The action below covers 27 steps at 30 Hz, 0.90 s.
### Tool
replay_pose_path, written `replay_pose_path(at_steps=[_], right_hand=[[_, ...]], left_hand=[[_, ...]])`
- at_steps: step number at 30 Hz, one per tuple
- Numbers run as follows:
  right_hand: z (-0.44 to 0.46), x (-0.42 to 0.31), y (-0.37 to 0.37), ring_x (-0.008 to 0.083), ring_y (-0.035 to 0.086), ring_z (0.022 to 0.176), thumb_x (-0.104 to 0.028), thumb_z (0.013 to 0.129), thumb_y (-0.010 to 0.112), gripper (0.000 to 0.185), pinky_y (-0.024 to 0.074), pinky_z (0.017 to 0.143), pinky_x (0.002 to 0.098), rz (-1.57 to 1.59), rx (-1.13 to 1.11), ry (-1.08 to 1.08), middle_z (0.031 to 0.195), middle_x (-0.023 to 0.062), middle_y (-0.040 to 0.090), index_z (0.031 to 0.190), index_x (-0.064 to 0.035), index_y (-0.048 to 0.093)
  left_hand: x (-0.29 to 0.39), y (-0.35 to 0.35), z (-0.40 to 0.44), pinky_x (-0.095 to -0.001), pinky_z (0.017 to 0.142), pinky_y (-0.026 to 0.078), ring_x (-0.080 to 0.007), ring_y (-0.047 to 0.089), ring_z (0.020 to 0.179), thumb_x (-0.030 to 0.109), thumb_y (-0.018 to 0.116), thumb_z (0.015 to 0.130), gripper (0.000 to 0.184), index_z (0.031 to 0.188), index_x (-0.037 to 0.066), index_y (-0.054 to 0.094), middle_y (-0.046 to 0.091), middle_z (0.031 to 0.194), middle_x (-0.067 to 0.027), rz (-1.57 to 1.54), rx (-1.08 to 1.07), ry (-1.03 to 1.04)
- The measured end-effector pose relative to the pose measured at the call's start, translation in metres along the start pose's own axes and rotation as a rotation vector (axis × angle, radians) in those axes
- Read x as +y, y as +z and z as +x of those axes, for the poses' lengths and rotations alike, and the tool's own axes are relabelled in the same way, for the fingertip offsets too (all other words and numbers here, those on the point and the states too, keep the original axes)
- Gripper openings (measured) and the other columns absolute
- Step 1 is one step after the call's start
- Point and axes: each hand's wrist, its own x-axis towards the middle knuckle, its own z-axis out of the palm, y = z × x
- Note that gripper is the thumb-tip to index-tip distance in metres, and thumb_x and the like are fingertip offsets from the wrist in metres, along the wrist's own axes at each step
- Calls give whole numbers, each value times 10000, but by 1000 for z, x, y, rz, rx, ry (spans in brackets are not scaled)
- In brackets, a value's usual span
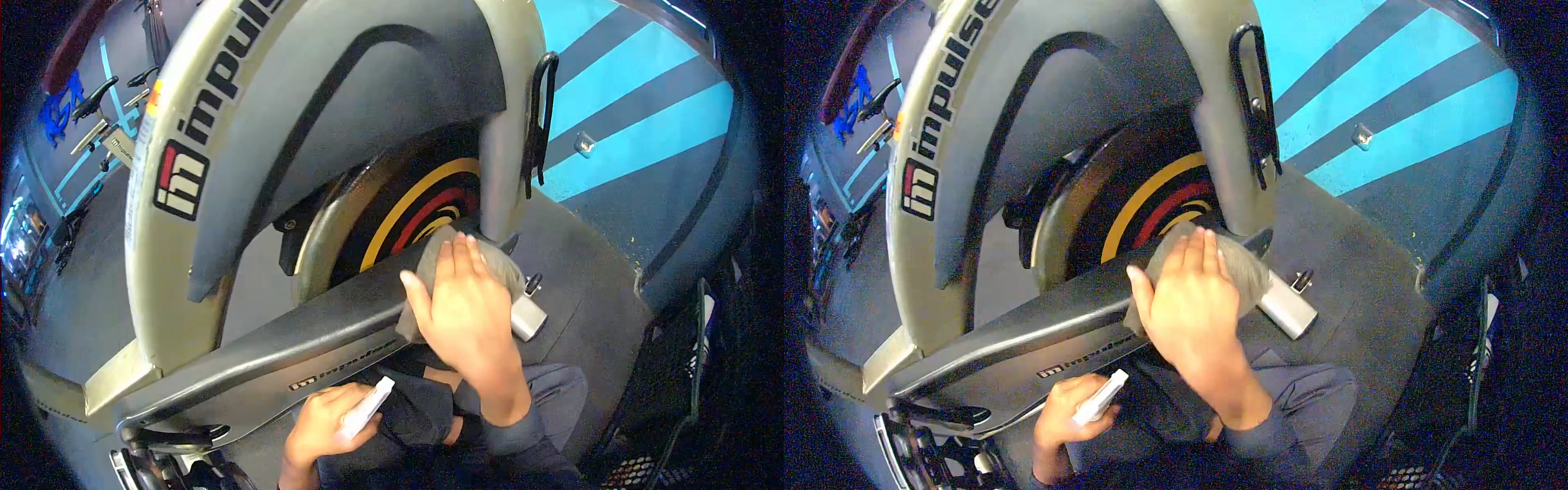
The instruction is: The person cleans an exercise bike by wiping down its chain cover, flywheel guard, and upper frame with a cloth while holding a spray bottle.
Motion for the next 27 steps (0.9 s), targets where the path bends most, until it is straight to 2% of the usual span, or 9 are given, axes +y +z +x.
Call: replay_pose_path(at_steps=[3,6,7,9,15,18,21,24,27], right_hand=[[30,23,20,440,500,1224,-386,927,506,599,353,1088,455,61,-70,-151,1239,353,543,1117,179,571],[47,33,8,461,479,1235,-330,948,488,527,346,1088,478,164,-249,-175,1243,356,531,1164,147,545],[44,34,14,461,479,1235,-330,948,488,527,346,1088,478,167,-249,-176,1243,356,531,1164,147,545],[35,36,29,432,499,1220,-314,896,549,507,355,1076,468,153,1,-191,1208,340,559,1104,147,578],[4,28,22,376,507,1237,-261,866,542,502,340,1086,476,191,127,-202,1279,269,551,1212,103,552],[-14,13,5,365,508,1241,-232,847,533,508,338,1085,492,225,91,-289,1280,256,555,1236,95,543],[-25,-16,-10,351,496,1263,-229,841,517,518,342,1084,490,435,-66,-488,1291,237,556,1261,73,530],[-22,-45,-4,324,517,1247,-148,790,543,518,370,1074,467,646,-33,-670,1322,198,550,1270,48,536],[-10,-40,9,287,522,1251,-105,755,556,534,392,1063,438,726,-50,-711,1336,161,553,1277,10,549]], left_hand=[[-2,3,2,-373,696,560,-307,681,746,159,765,691,326,978,53,653,684,874,-123,12,-6,-10],[1,4,3,-375,685,552,-311,675,738,140,770,681,328,970,38,652,675,858,-136,13,5,0],[2,3,3,-374,677,547,-310,669,729,118,776,668,331,961,23,652,667,842,-146,0,4,7],[4,3,1,-374,679,547,-312,670,731,115,774,667,332,962,23,652,669,847,-146,13,-5,4],[0,0,-5,-373,701,551,-312,676,753,156,765,694,331,990,53,660,679,875,-118,13,11,32],[-1,-2,-7,-370,710,552,-304,678,766,157,766,694,350,1012,54,662,681,882,-116,-10,9,47],[-5,-3,-8,-372,694,549,-306,671,740,164,771,687,359,1012,56,663,677,854,-114,-19,11,54],[-12,-1,-15,-377,679,544,-305,660,705,173,778,677,371,1013,61,665,670,816,-111,42,1,61],[-4,-6,-14,-375,675,542,-303,653,685,162,781,677,362,1001,56,658,660,791,-116,59,-15,69]])
